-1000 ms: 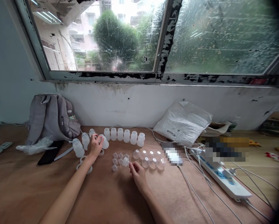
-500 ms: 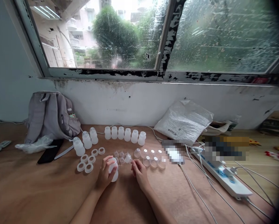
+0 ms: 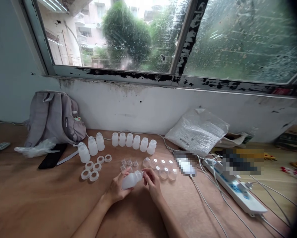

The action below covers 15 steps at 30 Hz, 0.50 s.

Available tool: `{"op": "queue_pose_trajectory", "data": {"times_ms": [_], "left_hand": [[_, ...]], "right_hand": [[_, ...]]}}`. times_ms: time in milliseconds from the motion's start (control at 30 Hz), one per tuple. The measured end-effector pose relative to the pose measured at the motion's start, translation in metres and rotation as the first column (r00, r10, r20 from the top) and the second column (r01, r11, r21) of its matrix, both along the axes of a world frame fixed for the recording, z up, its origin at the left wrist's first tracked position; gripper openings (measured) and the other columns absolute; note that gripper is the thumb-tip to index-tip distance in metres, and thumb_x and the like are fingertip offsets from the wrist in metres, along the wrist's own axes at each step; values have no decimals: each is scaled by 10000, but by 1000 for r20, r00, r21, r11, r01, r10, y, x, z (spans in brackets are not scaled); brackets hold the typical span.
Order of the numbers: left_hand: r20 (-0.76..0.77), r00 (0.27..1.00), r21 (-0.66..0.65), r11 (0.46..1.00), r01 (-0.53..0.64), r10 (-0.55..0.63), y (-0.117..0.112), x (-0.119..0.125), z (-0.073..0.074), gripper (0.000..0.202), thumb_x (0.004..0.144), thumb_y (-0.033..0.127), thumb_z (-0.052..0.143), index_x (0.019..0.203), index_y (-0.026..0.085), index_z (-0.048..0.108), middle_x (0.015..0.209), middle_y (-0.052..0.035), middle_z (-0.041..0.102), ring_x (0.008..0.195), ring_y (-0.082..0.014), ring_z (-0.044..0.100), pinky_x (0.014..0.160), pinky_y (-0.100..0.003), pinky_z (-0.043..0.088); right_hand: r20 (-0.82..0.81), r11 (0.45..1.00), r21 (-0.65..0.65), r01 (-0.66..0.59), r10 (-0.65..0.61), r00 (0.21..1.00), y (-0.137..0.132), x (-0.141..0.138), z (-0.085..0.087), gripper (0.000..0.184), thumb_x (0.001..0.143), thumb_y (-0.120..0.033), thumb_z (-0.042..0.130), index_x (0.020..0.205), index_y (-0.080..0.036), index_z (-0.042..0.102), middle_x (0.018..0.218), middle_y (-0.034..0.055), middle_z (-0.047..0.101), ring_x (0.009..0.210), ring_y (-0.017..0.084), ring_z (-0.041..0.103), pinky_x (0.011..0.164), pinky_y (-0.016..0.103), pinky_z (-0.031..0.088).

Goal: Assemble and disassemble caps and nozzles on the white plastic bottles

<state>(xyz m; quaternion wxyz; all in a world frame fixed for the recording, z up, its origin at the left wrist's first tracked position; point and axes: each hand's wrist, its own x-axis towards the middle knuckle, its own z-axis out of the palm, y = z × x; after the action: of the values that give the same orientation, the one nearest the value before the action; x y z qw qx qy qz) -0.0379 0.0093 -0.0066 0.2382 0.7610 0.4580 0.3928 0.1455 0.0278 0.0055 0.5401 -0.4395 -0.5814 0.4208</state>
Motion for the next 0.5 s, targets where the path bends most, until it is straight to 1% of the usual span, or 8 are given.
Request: {"op": "queue_pose_trajectory", "data": {"times_ms": [67,167,333,500], "left_hand": [[24,999,-20,1000,-23,23,-1,0,1,519,648,311,616,1128,262,424,1016,-43,581,897,-202,571,798,-327,457],[23,999,-20,999,-37,37,-2,0,2,425,653,333,603,1048,257,464,999,-40,598,858,-201,585,753,-309,466],[-10,999,4,999,-41,41,-2,0,4,416,669,323,589,1051,245,447,1005,-46,595,847,-193,582,739,-304,464],[-12,999,31,999,-31,31,-2,-1,3,421,671,315,595,1059,251,446,994,-35,602,851,-186,585,742,-295,469]], "right_hand": [[44,1000,20,-3,2,999,0,1,0,241,778,-403,476,828,-174,529,572,-25,446,442,94,421,402,217,340],[60,1000,29,-1,-1,998,0,2,0,226,788,-387,467,829,-174,528,590,-20,465,445,95,434,418,221,345],[89,999,30,11,-13,996,1,3,-1,222,795,-378,459,810,-170,534,609,-13,493,447,92,442,430,218,346],[125,999,38,-8,3,992,1,5,-1,224,813,-387,436,782,-180,516,603,-19,486,447,94,439,434,218,341]]}}
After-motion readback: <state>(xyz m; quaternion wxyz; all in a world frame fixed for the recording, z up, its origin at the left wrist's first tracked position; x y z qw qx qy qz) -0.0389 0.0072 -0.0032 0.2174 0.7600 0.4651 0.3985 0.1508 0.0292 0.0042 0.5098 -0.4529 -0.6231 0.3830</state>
